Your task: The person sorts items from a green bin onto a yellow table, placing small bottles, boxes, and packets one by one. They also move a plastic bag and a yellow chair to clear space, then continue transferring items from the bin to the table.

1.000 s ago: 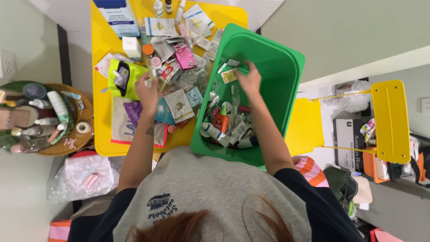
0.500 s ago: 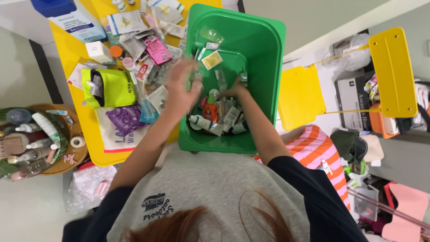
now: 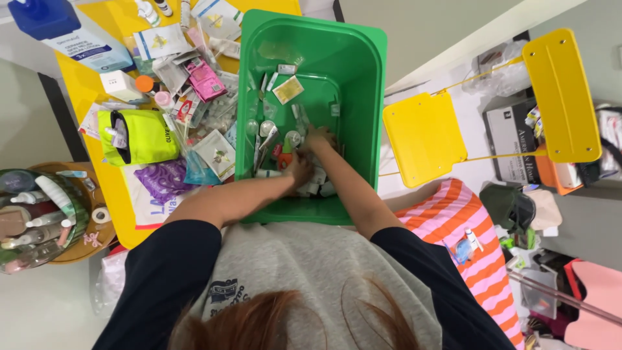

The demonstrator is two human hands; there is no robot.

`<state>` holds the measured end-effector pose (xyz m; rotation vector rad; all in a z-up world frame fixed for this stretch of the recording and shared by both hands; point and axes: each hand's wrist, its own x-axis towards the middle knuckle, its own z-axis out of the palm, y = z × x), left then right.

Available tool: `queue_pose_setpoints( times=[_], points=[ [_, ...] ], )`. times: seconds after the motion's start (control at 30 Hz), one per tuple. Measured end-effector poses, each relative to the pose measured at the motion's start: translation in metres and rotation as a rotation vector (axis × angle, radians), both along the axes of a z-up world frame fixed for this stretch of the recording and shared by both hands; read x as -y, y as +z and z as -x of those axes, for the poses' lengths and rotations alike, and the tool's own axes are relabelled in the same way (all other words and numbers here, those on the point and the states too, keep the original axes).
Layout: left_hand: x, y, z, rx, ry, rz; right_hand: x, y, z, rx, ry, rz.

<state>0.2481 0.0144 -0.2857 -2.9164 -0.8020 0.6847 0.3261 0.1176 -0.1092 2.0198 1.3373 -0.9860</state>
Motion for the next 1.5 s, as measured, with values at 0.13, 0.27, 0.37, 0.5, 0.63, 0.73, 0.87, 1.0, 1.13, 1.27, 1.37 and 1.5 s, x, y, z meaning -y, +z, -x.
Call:
queue_pose_setpoints(
  times=[0.13,0.27,0.37,0.5,0.63,0.73,0.87,1.0,1.13,1.27,1.37,1.5],
  points=[
    [-0.008,0.037,0.016,0.041,0.013,-0.012,0.000,-0.032,-0.003,-0.015,-0.035,-0.083],
    [-0.035,0.043,0.027,0.030,-0.054,0.171,-0.005,-0.049,-0.010,-0.015,0.082,-0.134],
    [-0.048,0.033,0.030,0.038,-0.086,0.268,-0.012,-0.043,-0.017,-0.055,0.110,-0.183],
    [-0.050,0.094,0.039,-0.102,-0.168,0.287,-0.030,-0.058,-0.042,-0.157,-0.002,-0.228],
    [-0.048,0.162,0.037,-0.145,-0.172,0.305,-0.043,-0.019,-0.045,-0.138,-0.037,-0.307],
    [-0.051,0.156,0.033,-0.175,-0.162,0.352,-0.055,0.010,-0.042,-0.229,-0.052,-0.510],
    [-0.054,0.141,0.036,0.002,-0.183,0.306,-0.069,0.032,-0.049,-0.354,-0.063,-0.648],
    [-0.055,0.256,0.061,0.108,-0.063,0.250,-0.078,0.043,-0.075,-0.822,-0.140,-0.776],
    [-0.040,0.363,0.101,0.440,0.142,0.335,-0.070,0.119,-0.082,-1.264,-0.336,-0.687],
    [-0.029,0.404,0.142,1.030,0.506,0.515,-0.072,0.177,-0.065,-1.346,-0.538,-0.602],
    [-0.026,0.372,0.180,1.522,0.850,0.618,-0.082,0.206,-0.033,-1.426,-0.558,-0.546],
    [-0.037,0.366,0.238,1.920,1.407,0.797,-0.098,0.221,0.040,-1.540,-0.531,-0.479]
  ],
)
